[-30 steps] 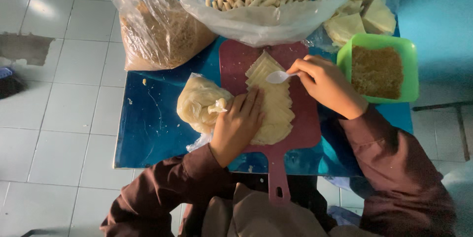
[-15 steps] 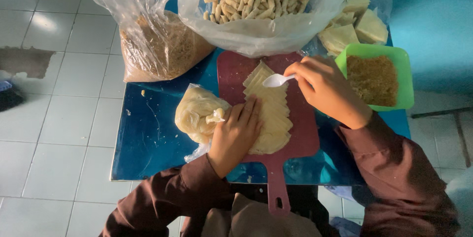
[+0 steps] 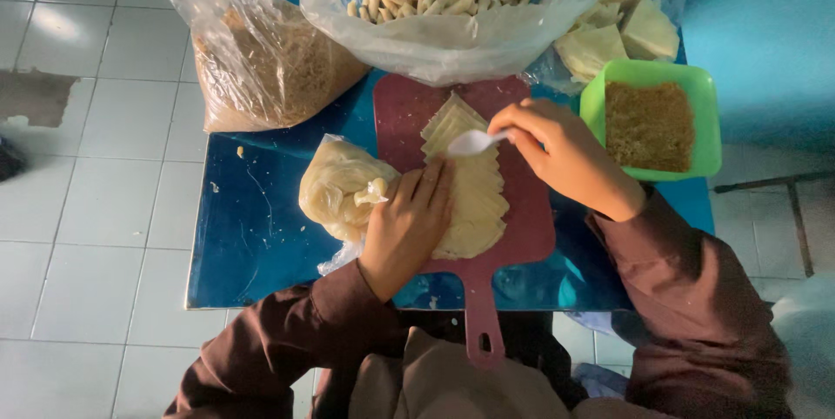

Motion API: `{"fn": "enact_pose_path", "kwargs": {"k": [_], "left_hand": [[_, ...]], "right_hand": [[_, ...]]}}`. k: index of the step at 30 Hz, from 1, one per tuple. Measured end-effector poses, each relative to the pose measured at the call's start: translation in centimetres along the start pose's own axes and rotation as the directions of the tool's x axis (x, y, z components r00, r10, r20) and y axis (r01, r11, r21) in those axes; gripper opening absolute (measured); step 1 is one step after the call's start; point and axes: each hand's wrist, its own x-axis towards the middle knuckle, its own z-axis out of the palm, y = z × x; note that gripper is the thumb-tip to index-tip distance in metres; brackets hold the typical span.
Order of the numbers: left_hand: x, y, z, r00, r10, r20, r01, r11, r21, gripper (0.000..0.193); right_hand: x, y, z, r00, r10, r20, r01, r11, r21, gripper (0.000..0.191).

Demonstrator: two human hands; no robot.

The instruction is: The person folds thin square pastry wrappers by hand into small triangular shapes and stacks them in an overlapping diamond pattern on a pink cutting board. They repeatedly take a wrapper from a plastic bag, fold it, press the fold, and place it on the growing stack, and near the end use a small white spoon to press along the folded pieces.

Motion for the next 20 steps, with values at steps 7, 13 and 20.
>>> {"fn": "enact_pose_path", "kwargs": {"k": [7,13,20], "left_hand": [[0.1,0.1,-0.1,1.0,0.0,-0.019,0.0,1.0,-0.001,0.049],[0.0,0.2,-0.1,1.0,-0.002,-0.03,0.002,1.0,0.005,0.049],[0.0,0.2,0.0,1.0,0.003,-0.01,-0.002,0.999,0.052,0.051]], "right_hand": [[0.0,0.2,0.7,0.995,-0.091,-0.051,0.069,0.942,-0.329,0.021],[-0.8,-0.1,0.4,0.993,-0.056,-0.107,0.028,0.968,-0.248,0.017],[-1.1,0.6,0.9,0.995,-0.083,-0.06,0.067,0.972,-0.224,0.019]]}}
